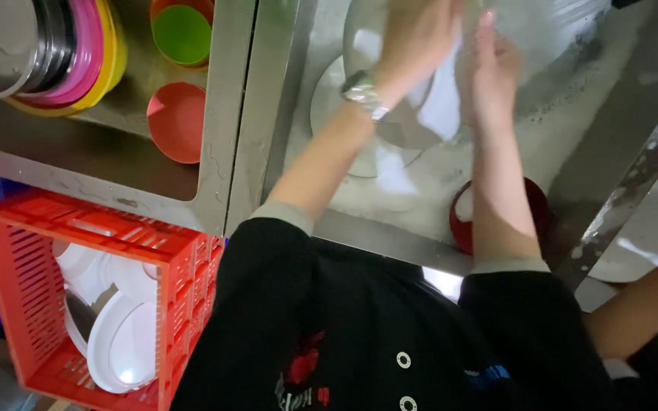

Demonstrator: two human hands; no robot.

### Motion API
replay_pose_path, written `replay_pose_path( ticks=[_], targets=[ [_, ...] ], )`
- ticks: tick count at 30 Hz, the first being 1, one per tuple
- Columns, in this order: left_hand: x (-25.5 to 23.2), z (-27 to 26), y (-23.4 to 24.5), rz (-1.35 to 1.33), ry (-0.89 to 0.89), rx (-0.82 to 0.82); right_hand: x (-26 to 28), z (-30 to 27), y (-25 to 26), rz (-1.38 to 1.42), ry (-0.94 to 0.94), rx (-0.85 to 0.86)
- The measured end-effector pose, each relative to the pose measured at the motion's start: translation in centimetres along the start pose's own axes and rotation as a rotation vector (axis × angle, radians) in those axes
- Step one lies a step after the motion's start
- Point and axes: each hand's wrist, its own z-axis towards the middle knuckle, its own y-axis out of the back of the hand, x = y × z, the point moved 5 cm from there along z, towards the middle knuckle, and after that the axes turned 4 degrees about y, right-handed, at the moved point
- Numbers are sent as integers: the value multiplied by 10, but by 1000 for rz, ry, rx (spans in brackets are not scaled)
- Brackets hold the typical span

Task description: The person washes white plates one by one in a stainless steel sink, rinsing each under running water and placing them into a red dish rack. The person repeats this process for multiple plates throughout the clip.

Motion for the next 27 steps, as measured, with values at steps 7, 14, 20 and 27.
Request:
replay_pose_path(
  ticks=[7,14,20,27],
  targets=[
    [-13,-65,9,125,-96,389,-69,38,-6,1025,-48,-273],
    [77,-127,-6,-502,449,429,-55,-11,67,769,-150,-482],
    [62,-112,-22,-739,646,425,25,-86,79,-175,148,35],
    [17,-97,-9,-1337,1281,813,35,-129,-2,-1123,952,169]
  ],
)
